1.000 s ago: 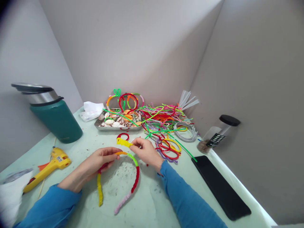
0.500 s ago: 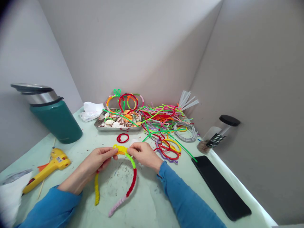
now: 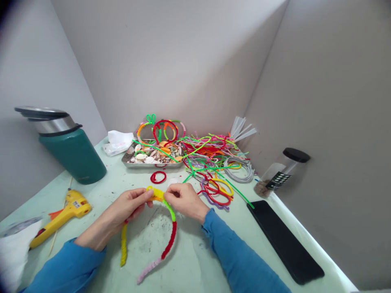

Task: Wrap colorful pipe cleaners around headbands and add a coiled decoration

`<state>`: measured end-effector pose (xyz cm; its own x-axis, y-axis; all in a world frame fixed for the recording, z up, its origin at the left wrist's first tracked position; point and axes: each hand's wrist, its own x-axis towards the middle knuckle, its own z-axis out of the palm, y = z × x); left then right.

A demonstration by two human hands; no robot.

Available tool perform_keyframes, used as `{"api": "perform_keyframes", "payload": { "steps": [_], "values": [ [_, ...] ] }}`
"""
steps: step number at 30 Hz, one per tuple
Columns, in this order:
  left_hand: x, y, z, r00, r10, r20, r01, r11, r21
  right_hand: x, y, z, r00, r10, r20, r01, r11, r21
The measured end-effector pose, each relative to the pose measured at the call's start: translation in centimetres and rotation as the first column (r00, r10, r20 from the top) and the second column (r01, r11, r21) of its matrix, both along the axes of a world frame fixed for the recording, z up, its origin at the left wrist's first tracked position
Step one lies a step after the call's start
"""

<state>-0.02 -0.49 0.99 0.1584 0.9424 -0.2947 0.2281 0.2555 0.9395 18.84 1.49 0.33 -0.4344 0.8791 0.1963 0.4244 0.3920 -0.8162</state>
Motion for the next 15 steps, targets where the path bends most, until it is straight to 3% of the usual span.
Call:
{"api": "perform_keyframes", "payload": {
  "steps": [8,15],
  "values": [
    [0.05,0.04,0.05,0.997,0.076,-0.002,-0.076,0.996,0.045,-0.42,-0.16,-0.12,1.0,0.026,-0.006,-0.026,0.999,-0.034],
    [-0.11,0.19,-0.13,0.999,0.026,0.027,-0.026,1.0,-0.009,-0.48,-0.2,-0.02,1.0,0.024,0.014,-0.024,0.999,0.024]
  ]
}}
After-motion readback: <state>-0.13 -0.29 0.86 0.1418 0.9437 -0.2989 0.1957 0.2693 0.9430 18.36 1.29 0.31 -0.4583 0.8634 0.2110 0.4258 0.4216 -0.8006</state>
